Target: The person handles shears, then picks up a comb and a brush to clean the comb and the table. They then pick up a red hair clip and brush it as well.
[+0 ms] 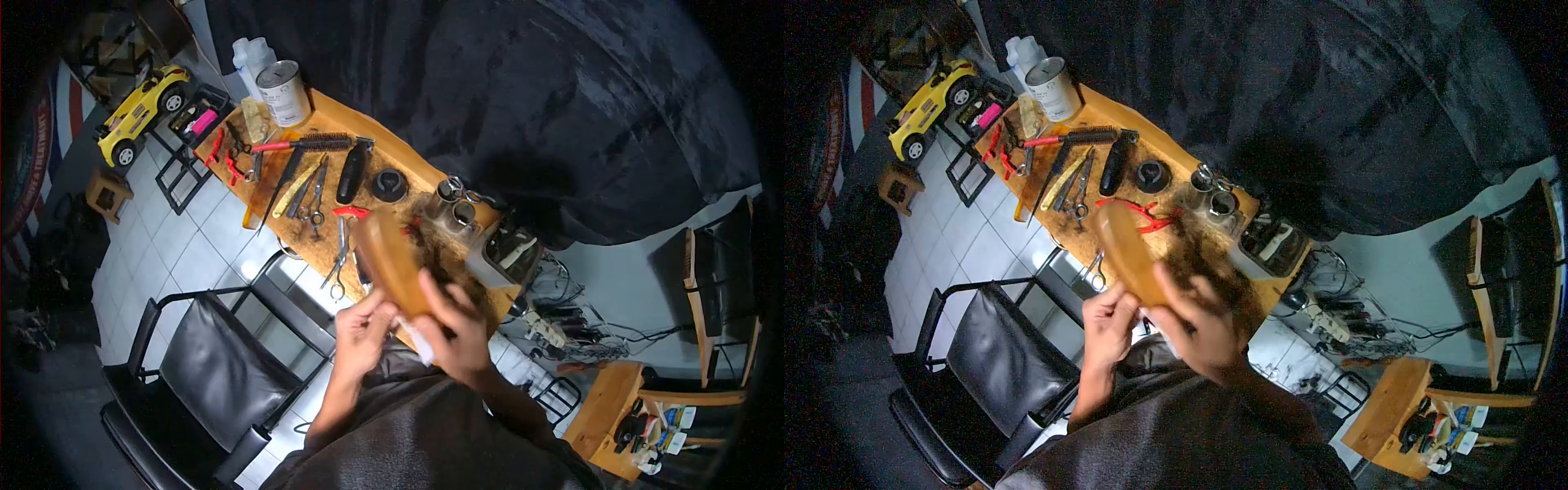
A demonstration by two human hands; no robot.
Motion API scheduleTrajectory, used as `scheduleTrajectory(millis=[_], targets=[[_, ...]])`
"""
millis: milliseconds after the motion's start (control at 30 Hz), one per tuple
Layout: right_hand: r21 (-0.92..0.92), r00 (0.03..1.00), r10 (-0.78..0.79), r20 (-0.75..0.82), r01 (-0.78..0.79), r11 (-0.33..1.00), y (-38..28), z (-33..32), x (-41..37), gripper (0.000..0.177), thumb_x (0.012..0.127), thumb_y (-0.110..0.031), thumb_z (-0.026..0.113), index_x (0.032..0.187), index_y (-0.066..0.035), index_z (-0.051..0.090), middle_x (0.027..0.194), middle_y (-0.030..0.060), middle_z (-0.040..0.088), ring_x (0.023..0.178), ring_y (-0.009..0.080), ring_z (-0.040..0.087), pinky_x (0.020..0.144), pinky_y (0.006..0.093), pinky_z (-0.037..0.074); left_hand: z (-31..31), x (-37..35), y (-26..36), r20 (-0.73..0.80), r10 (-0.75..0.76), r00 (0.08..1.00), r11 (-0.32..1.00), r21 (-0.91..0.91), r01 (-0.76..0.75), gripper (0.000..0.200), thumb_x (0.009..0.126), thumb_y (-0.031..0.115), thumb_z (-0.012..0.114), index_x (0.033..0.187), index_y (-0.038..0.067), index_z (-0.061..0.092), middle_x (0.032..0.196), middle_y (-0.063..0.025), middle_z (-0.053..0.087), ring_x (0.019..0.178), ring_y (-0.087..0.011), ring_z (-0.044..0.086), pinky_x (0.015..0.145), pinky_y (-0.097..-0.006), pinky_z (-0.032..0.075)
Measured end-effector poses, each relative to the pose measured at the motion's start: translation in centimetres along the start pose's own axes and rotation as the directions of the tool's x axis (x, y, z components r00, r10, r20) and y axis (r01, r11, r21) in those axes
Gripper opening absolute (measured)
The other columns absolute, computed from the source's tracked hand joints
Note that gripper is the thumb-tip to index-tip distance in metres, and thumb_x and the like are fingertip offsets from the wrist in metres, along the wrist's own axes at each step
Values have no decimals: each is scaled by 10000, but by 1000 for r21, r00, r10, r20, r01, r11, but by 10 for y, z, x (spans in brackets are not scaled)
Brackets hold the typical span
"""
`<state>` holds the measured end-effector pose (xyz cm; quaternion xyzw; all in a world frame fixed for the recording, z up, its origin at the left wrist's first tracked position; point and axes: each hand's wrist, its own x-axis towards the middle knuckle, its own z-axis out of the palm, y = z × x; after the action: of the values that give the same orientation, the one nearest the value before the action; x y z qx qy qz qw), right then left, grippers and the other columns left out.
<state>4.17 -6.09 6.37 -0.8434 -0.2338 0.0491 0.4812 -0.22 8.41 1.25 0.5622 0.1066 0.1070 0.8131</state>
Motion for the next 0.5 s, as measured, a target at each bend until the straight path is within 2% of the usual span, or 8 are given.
scheduleTrajectory(millis=[33, 100, 167, 233, 267, 333, 433, 500], targets=[[-50, 993, -115, -5, 115, 992, 5, 6, -4, 540, 778, -187, 701, 1292, -168, 540, 943, 120, 529, 769, 257, 566, 714, 348, 471, -8, 3, -8, -56, 55, 997, 998, -17, -56, 135, 912, 71, 561, 974, -24, 634, 732, 11, 573, 663, -37, 482, 568, -181, 365], [-35, 978, -203, -48, 202, 979, 5, 11, -11, 544, 758, -192, 720, 1277, -163, 557, 931, 106, 517, 789, 244, 563, 719, 342, 465, -22, 6, 1, -37, 119, 992, 975, -182, -124, 192, 883, 66, 603, 1046, -35, 610, 812, -23, 621, 718, -61, 538, 594, -193, 412], [-95, 977, -213, -2, 212, 973, 11, 6, -17, 552, 761, -200, 719, 1285, -165, 549, 925, 108, 513, 794, 248, 560, 724, 339, 469, -25, 11, 5, -183, 215, 959, 879, -391, -272, 453, 853, 49, 635, 1255, -43, 447, 1140, -154, 602, 992, -231, 619, 813, -315, 533], [-187, 978, -207, 20, 207, 960, 21, 2, -24, 553, 769, -200, 713, 1293, -162, 540, 918, 113, 510, 801, 253, 560, 731, 336, 474, -35, 17, 11, -232, 288, 929, 812, -455, -366, 475, 869, 49, 609, 1289, -34, 404, 1189, -175, 565, 1093, -303, 575, 899, -391, 518], [-248, 979, -203, 17, 201, 948, 30, 2, -26, 551, 776, -195, 706, 1298, -157, 534, 914, 117, 509, 806, 257, 560, 736, 335, 477, -43, 16, 11, -228, 288, 930, 848, -391, -358, 573, 898, 132, 581, 1383, 14, 299, 1234, -120, 526, 1194, -284, 498, 961, -419, 476], [-259, 992, -109, 70, 124, 958, 40, -6, -26, 531, 812, -176, 670, 1315, -136, 508, 961, 139, 512, 843, 267, 556, 761, 341, 484, -50, 17, 10, -238, 337, 911, 813, -415, -409, 567, 893, 135, 589, 1373, 29, 307, 1245, -114, 514, 1224, -293, 470, 980, -446, 459], [-169, 994, -14, -112, -5, 986, 33, -9, -19, 480, 778, -56, 665, 1244, -25, 552, 992, 139, 542, 908, 270, 538, 835, 326, 435, -57, 10, 7, -245, 322, 915, 773, -490, -403, 571, 878, 132, 609, 1352, 43, 304, 1272, -122, 484, 1266, -304, 425, 1010, -450, 431], [-167, 983, -104, -150, 79, 983, 33, -11, -12, 405, 849, -63, 586, 1242, 17, 531, 1017, 159, 547, 915, 251, 543, 837, 303, 436, -57, 5, 7, -235, 307, 922, 774, -502, -385, 564, 873, 121, 617, 1342, 55, 310, 1271, -126, 480, 1274, -305, 415, 1027, -449, 413]])
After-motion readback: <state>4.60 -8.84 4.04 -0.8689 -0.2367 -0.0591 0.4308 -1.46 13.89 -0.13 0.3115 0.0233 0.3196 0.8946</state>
